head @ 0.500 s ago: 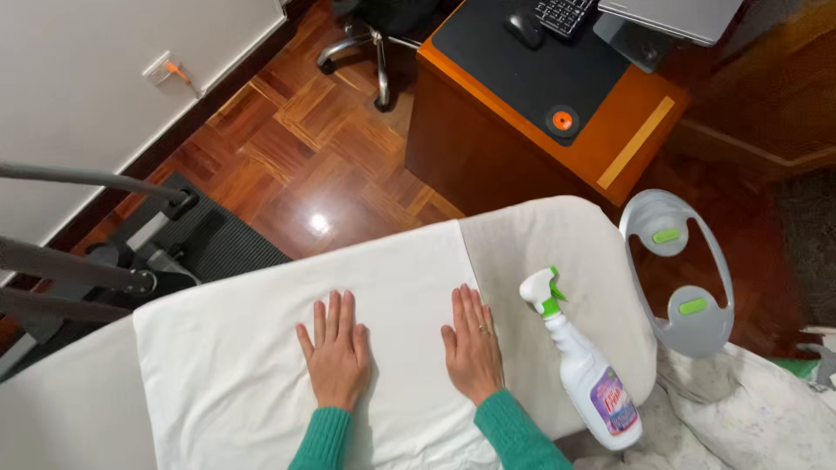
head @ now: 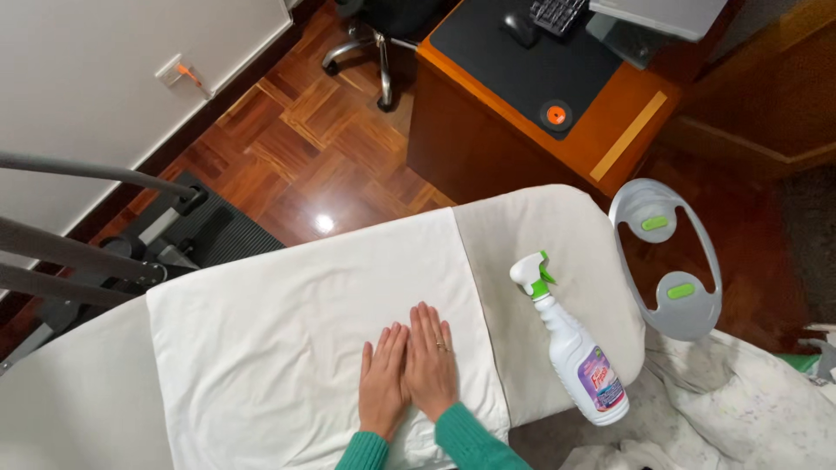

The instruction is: The person smooths a white pillowcase on an ironing board, folds it into a smaller rectangle, sprays it, and smooths the surface by hand.

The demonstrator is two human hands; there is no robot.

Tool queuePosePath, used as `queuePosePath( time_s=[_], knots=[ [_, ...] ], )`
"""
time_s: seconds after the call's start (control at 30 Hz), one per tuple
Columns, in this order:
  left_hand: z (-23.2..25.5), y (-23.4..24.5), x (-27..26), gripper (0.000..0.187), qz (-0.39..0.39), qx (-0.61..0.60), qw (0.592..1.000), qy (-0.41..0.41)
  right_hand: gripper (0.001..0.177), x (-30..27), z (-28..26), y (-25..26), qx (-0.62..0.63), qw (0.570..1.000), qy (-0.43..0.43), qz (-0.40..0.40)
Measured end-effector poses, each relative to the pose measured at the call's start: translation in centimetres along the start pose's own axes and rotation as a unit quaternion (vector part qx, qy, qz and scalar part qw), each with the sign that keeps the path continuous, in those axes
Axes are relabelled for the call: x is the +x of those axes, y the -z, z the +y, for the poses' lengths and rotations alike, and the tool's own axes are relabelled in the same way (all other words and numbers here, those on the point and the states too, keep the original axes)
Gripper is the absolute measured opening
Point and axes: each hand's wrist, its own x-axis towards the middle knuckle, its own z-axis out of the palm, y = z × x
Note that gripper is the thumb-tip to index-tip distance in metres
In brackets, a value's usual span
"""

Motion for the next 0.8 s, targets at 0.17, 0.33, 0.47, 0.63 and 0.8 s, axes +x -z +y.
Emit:
queuePosePath(
  time_s=[0.17,0.33,0.47,0.63,0.8],
  knots=[
    [0.8,0.1,0.4,0.051,0.05,0.079,0.995,-0.035,0.054,-0.7,2.6,0.9,0.013,1.0,0.022,-0.013],
    [0.9,0.5,0.2,0.053,0.028,0.068,0.997,-0.024,0.054,-1.4,4.5,2.4,0.013,1.0,0.013,0.007],
    [0.7,0.4,0.2,0.053,0.034,0.073,0.997,-0.021,0.054,-1.5,5.3,2.4,0.008,1.0,-0.005,0.012],
    [1.6,1.3,0.5,0.062,0.03,0.076,0.996,-0.03,0.046,-3.7,8.4,6.0,0.124,0.991,-0.021,0.036],
    [3.0,1.0,0.6,0.03,0.05,-0.176,0.973,-0.141,0.028,-12.2,9.9,11.2,0.098,0.877,-0.466,0.065]
  ],
)
